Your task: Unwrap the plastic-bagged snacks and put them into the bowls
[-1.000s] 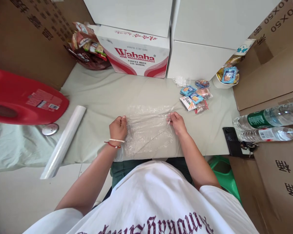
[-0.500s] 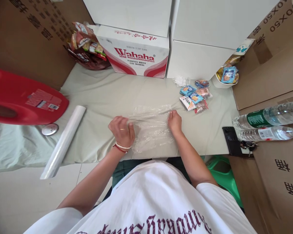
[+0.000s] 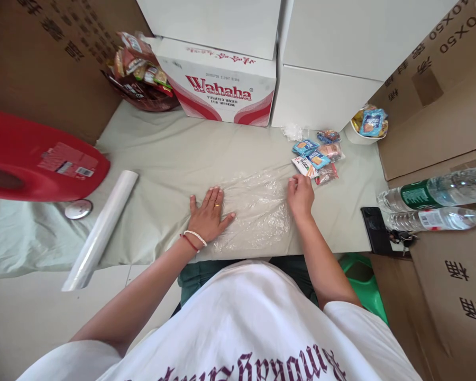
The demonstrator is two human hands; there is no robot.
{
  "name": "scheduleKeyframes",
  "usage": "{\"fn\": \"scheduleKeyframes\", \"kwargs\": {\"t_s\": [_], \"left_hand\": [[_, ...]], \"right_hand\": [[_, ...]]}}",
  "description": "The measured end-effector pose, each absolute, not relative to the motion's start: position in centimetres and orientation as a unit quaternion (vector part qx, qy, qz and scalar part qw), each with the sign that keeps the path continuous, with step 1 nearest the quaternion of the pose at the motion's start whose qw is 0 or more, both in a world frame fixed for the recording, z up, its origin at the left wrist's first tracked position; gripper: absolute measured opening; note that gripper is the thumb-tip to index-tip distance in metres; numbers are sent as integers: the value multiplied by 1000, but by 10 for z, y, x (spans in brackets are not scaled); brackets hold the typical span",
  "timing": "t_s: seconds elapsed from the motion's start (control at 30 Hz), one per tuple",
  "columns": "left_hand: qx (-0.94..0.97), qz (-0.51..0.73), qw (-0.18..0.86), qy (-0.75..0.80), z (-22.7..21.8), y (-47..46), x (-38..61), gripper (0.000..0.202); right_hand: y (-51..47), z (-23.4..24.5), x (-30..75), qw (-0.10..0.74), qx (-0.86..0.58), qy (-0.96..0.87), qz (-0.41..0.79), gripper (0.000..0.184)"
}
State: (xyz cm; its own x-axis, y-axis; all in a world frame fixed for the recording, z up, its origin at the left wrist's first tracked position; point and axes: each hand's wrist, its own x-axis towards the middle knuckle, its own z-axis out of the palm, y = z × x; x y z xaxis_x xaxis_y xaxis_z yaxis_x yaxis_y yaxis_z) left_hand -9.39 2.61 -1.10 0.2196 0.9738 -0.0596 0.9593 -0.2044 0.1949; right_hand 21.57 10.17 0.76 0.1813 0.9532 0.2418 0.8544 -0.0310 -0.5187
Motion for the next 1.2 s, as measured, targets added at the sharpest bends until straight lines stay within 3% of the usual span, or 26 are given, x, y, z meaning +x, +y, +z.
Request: {"fn": "scheduleKeyframes", "kwargs": {"t_s": [0.13,0.23,0.43,0.57,0.77,0.87,1.0,1.1,1.2], "left_hand": [[773,40,107,624,-8,27,-95,84],[768,50,113,628,-6,29,-102,72],[766,66,129,627,-5,37,-120,60],[761,61,143,629,-2,42,-120,59],[726,75,174,661,2,55,-115,58],[717,84,160,673,0,63,-114,58],[728,88,145,664,-7,68,-116,58],[733,87,139,660,-11,67,-118,59],[735,88,135,658,-13,67,-118,59]], "right_hand": [[73,8,197,172,-496,-848,80,47],[64,-7,212,99,-507,-853,72,48],[74,-6,241,175,-628,-758,21,43],[59,18,191,239,-587,-773,47,37],[-2,10,110,56,-271,-935,221,42],[-23,4,113,22,-219,-939,264,55],[-30,18,138,35,-229,-914,334,61],[-21,35,149,88,-236,-895,367,45],[-1,45,142,157,-325,-878,313,34]]}}
